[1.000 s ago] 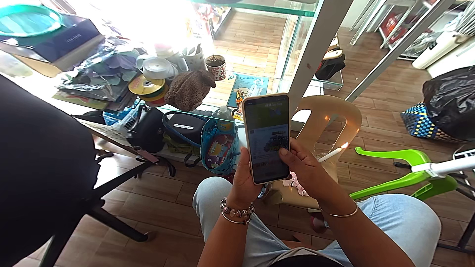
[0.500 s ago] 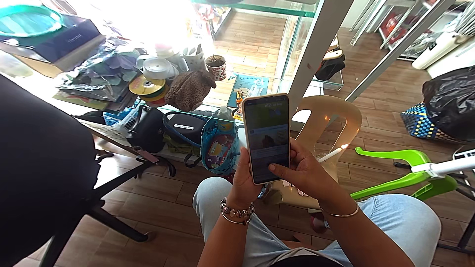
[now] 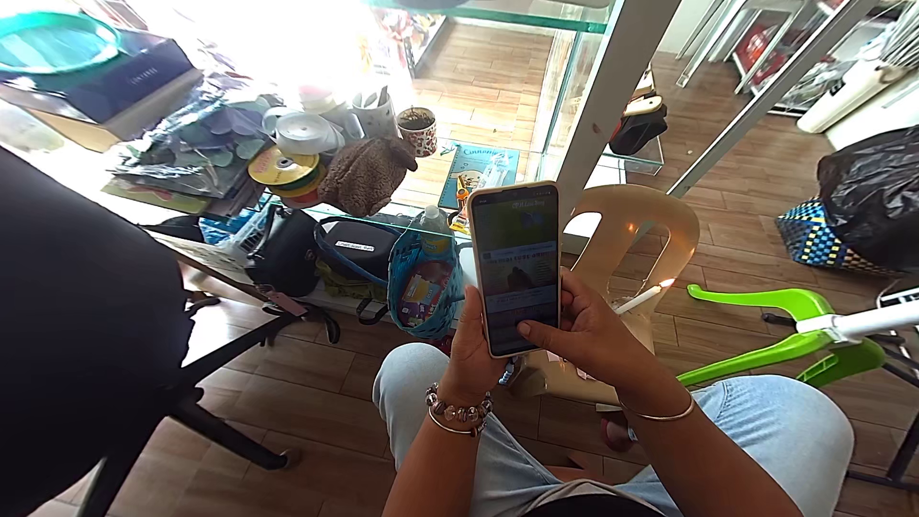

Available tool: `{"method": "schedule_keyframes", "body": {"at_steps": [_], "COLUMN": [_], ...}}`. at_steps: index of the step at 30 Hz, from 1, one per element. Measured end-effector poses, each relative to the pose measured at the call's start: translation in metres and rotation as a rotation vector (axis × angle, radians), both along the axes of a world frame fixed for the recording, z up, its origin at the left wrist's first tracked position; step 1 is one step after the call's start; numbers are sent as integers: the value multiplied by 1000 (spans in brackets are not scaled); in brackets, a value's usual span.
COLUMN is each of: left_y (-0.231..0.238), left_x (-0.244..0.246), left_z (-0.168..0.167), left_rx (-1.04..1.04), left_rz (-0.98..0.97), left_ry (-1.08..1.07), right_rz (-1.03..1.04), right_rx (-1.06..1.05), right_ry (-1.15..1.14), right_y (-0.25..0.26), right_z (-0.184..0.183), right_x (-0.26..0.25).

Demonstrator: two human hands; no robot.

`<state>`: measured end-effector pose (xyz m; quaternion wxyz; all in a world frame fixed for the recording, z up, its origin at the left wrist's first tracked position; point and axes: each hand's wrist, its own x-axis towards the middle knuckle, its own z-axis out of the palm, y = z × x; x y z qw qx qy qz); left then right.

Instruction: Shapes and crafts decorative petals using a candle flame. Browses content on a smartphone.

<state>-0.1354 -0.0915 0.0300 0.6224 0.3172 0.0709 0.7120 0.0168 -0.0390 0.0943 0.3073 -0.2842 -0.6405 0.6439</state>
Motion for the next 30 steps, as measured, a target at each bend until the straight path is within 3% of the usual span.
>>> {"method": "schedule_keyframes", "body": {"at_steps": [30], "left_y": [1], "left_x": [-1], "left_z": [-1], "left_rx": [13], "left_rz": [-22], "left_ry": [-23], "right_rz": [-1], "right_rx": [2], "right_ry": [-7], "right_y": [0], "right_z": [0], "right_x": [0]}}
